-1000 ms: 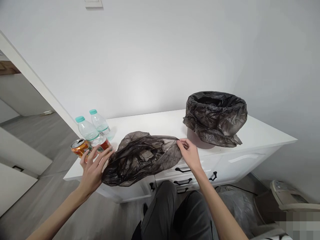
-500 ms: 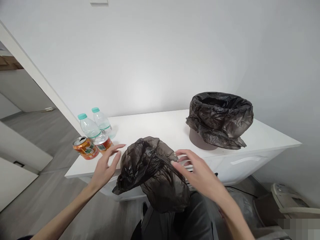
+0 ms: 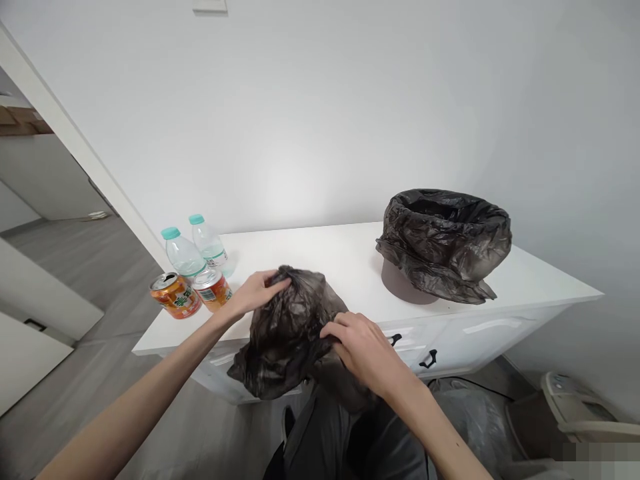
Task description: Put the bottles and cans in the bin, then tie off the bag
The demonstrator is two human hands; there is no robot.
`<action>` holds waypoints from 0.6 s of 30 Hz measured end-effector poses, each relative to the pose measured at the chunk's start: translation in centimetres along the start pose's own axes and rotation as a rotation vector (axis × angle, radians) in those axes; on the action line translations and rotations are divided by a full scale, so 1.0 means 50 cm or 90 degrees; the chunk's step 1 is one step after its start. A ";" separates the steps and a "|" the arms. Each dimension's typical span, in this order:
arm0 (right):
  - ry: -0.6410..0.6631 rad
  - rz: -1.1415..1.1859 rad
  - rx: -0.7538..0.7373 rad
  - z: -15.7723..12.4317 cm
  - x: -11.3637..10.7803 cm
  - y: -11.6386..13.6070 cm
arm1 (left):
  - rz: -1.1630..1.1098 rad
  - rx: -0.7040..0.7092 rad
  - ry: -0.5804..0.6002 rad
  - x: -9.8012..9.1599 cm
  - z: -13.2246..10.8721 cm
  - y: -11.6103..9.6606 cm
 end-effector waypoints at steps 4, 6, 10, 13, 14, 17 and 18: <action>-0.057 -0.151 -0.044 -0.048 -0.001 -0.003 | -0.244 0.057 -0.198 -0.057 0.007 -0.069; -0.061 -0.215 -0.017 -0.067 0.004 -0.030 | -0.345 0.065 -0.281 -0.080 0.006 -0.102; -0.110 -0.284 0.062 -0.092 -0.017 -0.058 | -0.485 0.031 -0.346 -0.081 -0.009 -0.150; -0.228 -0.241 0.095 -0.087 -0.059 0.000 | -0.534 -0.018 -0.335 -0.047 -0.030 -0.166; -0.254 -0.213 0.086 -0.079 -0.071 0.032 | -0.543 -0.035 -0.328 -0.032 -0.036 -0.168; -0.262 -0.147 -0.017 -0.034 -0.086 0.132 | -0.554 -0.067 -0.300 0.004 -0.050 -0.173; -0.240 -0.137 -0.064 -0.019 -0.082 0.157 | -0.556 -0.067 -0.293 0.010 -0.050 -0.175</action>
Point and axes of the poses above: each hand's wrist, its own z-axis towards the middle knuckle, its own x-axis out of the palm, y = z × x, the point moved 3 cm from there along z, towards the middle knuckle, and after that the axes turned 15 degrees about -z, right-handed, at the moved point
